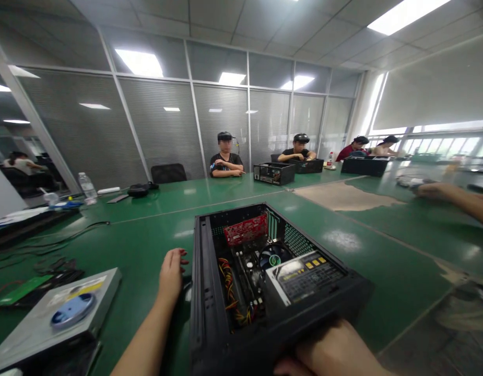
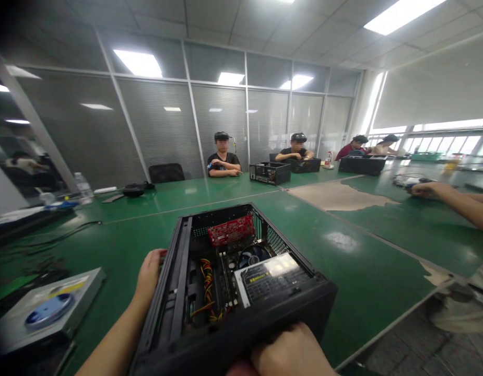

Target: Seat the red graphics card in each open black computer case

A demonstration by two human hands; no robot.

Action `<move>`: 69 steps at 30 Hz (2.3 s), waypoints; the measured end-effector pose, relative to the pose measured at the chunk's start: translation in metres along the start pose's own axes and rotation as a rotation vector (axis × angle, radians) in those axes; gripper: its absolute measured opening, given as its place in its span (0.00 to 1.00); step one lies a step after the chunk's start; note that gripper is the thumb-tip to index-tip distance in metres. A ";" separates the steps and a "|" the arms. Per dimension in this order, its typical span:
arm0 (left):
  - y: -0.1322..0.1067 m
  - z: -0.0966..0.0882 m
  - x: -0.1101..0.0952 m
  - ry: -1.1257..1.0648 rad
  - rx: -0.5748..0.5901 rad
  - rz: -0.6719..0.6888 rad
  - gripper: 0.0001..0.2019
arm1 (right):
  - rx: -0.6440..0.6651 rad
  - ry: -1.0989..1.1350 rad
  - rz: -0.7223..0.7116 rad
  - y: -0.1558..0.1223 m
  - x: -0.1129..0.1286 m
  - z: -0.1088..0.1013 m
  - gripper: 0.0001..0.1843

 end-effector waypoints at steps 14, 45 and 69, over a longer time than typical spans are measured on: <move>0.013 -0.012 0.018 0.098 -0.146 0.220 0.15 | 0.271 0.149 0.341 0.281 -0.097 0.215 0.29; -0.007 0.007 0.002 0.256 0.175 0.218 0.17 | -0.126 0.442 0.454 0.111 -0.179 0.118 0.20; -0.009 0.014 0.012 0.155 0.239 0.179 0.20 | -0.020 0.439 0.402 0.103 -0.180 0.134 0.15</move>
Point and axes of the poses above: each hand's wrist, its own y-axis towards the middle knuckle, its own z-axis out of the palm, x = y × z, the point moved 2 cm from there along y, towards the middle knuckle, and after that the axes turned 13 degrees about -x, right-handed, at the moved point
